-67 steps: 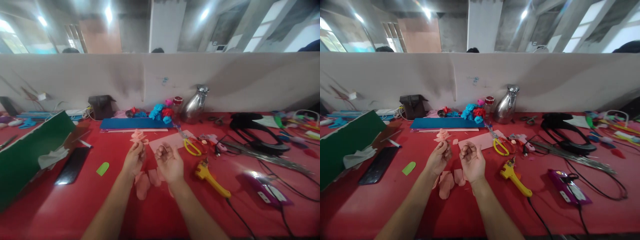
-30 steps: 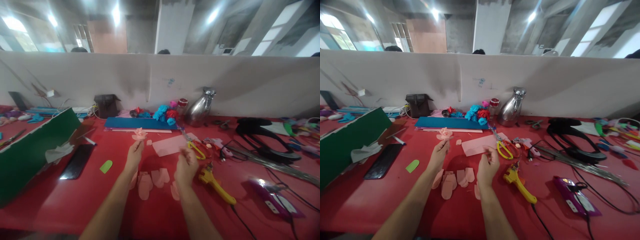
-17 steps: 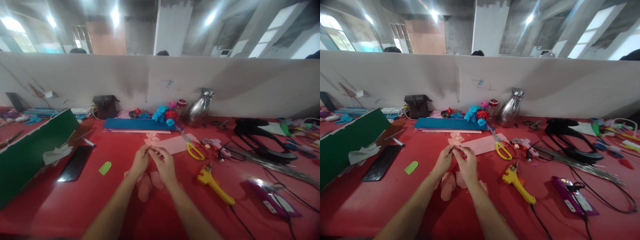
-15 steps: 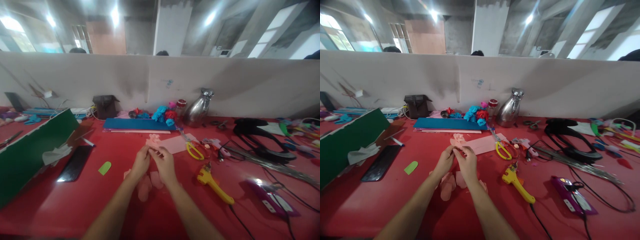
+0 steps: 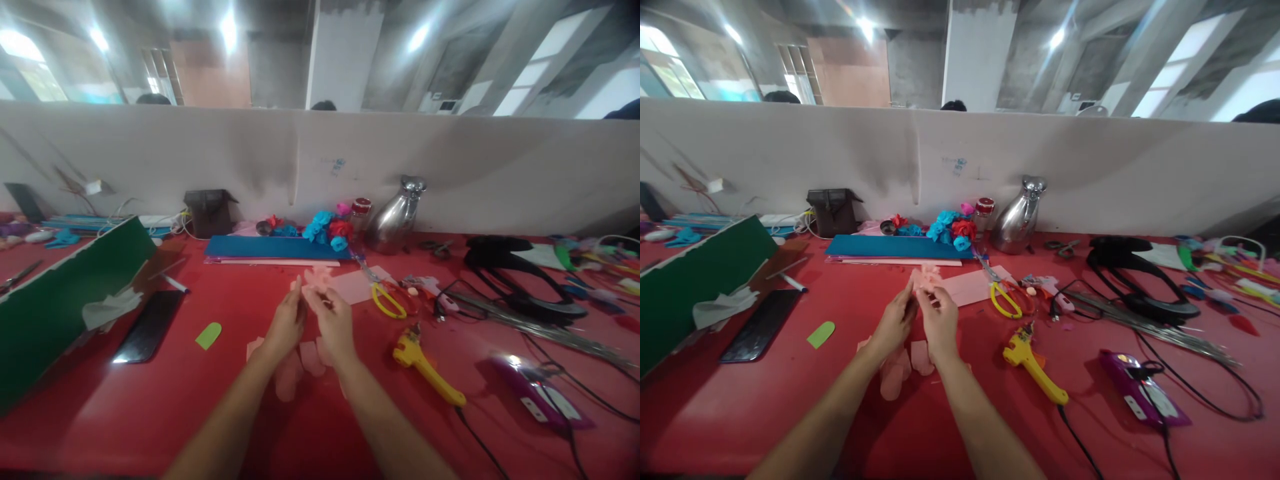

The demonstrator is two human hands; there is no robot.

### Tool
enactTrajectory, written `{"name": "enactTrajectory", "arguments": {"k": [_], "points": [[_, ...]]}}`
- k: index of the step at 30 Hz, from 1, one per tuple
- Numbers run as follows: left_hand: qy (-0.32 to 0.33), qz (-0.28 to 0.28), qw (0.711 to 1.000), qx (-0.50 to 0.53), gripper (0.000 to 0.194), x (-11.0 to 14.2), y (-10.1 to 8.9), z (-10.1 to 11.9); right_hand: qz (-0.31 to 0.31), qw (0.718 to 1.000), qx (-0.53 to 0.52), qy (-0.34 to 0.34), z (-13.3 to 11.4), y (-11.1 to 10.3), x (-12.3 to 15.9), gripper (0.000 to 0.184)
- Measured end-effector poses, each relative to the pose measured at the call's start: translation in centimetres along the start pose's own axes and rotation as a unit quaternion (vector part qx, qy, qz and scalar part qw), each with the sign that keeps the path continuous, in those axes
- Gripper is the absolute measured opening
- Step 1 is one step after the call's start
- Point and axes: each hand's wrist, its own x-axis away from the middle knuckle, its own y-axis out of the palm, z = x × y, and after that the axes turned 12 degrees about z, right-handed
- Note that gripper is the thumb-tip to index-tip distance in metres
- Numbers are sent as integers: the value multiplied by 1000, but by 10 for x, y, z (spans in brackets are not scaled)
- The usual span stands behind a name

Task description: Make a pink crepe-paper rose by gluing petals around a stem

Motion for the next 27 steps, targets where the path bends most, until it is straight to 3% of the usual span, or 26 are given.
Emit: {"name": "enactTrajectory", "arguments": {"k": [3, 7, 10, 12, 16, 19, 24, 27], "points": [[-31, 53, 998, -30, 47, -7, -10, -5, 88, 991, -97, 2, 1, -8, -14, 16], [-137, 115, 984, 18, 33, -18, -27, -9, 150, 976, -156, -11, 16, -21, -27, 14], [-196, 117, 966, 120, 37, -23, -38, -11, 124, 981, -146, 11, 22, -24, -25, 14], [-179, 121, 968, 128, 39, -24, -44, -12, 81, 987, -133, 29, 20, -22, -19, 14], [-71, 156, 981, -95, 40, -23, -48, -9, -8, 992, -106, 73, 13, -13, -6, 15], [-59, 123, 976, -172, 28, -19, -44, -5, -38, 988, -111, 96, 15, -7, 1, 15], [-50, 89, 990, -102, 23, -14, -30, -1, -57, 989, -98, 96, 21, -4, 7, 16], [-127, 59, 990, 23, 18, -12, -22, 1, -68, 990, -93, 81, 22, -2, 10, 16]]}}
